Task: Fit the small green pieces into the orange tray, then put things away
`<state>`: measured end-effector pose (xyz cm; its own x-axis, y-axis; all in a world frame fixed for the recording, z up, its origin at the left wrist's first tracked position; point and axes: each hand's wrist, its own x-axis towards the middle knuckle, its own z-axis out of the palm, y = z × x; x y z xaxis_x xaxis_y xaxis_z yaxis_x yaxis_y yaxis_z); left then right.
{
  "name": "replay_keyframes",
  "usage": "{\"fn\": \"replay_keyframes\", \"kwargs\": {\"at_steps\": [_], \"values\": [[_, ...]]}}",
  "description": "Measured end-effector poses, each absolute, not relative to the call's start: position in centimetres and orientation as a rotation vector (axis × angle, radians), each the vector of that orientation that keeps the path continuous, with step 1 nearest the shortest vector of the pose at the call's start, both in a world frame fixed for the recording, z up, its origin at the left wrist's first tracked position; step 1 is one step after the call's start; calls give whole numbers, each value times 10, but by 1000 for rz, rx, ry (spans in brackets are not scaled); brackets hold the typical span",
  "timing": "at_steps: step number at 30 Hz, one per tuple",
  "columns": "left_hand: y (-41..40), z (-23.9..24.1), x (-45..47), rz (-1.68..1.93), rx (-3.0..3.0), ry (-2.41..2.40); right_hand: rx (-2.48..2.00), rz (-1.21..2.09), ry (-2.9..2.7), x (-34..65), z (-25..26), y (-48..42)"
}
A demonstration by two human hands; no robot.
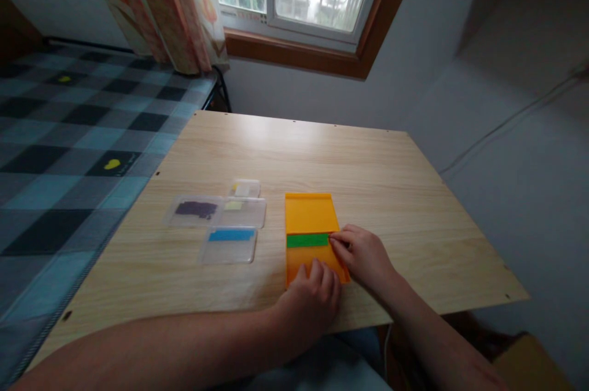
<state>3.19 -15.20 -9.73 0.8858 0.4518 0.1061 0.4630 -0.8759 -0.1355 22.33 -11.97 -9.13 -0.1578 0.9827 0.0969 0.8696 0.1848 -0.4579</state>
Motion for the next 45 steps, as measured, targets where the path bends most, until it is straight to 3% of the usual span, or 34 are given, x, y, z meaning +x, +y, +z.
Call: {"fn": "replay_keyframes", "kwargs": {"at_steps": [16,32,45], "values": [[-150,-93,33,12,-2916,-702,-1645,632,-1779,243,-82,-103],[-139,-89,36,211,-2995,-727,-1522,1155,-1385,248,-113,-34],[-135,-88,26,102,-3035,-789,-1232,1100,-1468,247,-92,-56]]}}
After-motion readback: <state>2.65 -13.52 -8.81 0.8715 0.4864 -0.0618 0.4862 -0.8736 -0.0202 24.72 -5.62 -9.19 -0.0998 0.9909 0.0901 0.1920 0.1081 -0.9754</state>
